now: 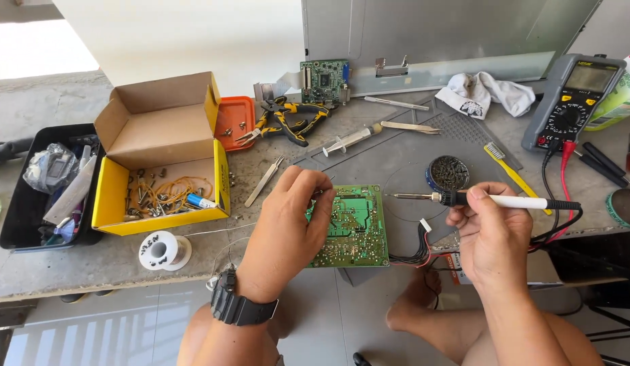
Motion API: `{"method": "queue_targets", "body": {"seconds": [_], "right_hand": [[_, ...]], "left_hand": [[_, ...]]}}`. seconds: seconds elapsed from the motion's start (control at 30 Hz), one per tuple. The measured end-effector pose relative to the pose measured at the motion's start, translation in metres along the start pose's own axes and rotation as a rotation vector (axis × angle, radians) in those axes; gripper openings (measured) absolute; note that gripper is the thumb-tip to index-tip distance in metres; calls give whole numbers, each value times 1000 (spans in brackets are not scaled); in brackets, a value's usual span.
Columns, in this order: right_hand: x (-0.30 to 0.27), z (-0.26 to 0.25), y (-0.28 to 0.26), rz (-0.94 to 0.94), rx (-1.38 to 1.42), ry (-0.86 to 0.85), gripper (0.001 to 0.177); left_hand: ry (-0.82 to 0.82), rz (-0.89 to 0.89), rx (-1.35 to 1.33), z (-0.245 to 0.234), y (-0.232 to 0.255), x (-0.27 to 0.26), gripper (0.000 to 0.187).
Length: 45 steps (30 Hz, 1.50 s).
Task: A person uses a soldering iron and solder wire to repair or assemble components on a green circuit board.
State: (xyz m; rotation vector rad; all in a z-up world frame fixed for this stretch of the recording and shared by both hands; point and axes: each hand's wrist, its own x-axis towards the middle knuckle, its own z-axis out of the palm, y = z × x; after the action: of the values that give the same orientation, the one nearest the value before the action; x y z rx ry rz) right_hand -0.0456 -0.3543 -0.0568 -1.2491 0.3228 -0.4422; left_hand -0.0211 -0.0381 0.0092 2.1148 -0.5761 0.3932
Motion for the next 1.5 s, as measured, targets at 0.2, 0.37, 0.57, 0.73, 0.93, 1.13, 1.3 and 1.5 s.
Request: {"method": "queue_targets", "body": {"seconds": [0.2, 0.37, 0.57, 0.73, 0.93, 1.13, 1.3, 1.5], "right_hand": [[1, 1, 2, 1, -56, 13, 8], [0, 1, 7, -26, -55, 19, 9], [-13, 4, 6, -66, -39, 56, 11], [-9, 8, 12, -58, -37, 74, 12], [-3, 10, 9, -10, -52, 82, 12], [-5, 6, 11, 1, -75, 67, 12], [-7, 8, 10, -20, -94, 58, 10], [-6, 9, 10, -29, -109, 59, 12]], "left_hand": [[-52, -19, 39, 6, -9, 6, 8], [-116, -70, 15, 6, -3, 9, 6], [-60, -36, -8, 16, 2, 8, 2], [-76, -62, -42, 27, 3, 11, 4], [-25, 37, -27, 29, 2, 14, 4], [-29, 15, 13, 29, -1, 14, 5], [-16, -16, -43, 32, 0, 11, 4], [-26, 28, -19, 37, -6, 12, 2]]}}
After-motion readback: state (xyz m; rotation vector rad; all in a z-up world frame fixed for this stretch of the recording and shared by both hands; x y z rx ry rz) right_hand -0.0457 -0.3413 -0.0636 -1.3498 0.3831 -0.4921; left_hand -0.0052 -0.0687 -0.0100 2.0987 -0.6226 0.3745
